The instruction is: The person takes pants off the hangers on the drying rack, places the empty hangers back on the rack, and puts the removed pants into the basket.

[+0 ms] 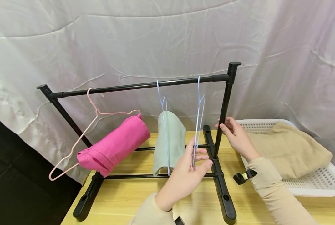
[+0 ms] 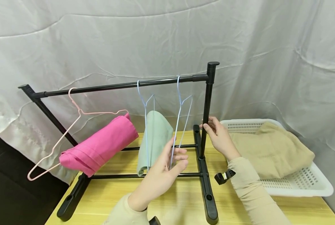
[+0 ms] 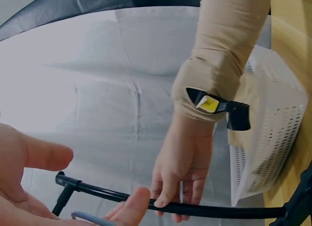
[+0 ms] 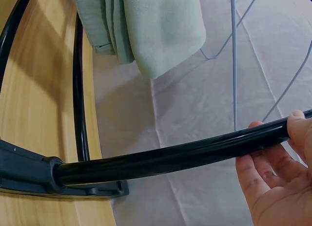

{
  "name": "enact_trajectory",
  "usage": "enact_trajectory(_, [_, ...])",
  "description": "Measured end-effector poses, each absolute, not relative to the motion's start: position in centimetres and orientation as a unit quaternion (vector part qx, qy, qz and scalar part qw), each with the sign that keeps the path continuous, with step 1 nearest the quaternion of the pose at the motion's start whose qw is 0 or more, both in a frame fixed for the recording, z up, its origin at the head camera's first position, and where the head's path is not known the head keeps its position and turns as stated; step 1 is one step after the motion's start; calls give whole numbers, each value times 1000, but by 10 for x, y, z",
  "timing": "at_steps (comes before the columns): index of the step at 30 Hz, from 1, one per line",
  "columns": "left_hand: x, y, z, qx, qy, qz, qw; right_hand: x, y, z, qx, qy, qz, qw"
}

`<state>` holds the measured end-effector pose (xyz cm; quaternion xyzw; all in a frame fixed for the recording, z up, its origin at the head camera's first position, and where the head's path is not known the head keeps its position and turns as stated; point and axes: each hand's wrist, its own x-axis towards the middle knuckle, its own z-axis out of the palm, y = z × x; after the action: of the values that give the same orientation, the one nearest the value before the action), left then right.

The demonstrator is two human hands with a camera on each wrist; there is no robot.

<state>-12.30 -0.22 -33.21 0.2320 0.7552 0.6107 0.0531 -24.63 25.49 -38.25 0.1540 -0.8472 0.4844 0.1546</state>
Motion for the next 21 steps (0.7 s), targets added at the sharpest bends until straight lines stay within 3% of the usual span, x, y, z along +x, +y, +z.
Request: enact_trajectory(21, [-112,-35,-320,298,760,572,79,-247,252,-385,156,-847,484,155])
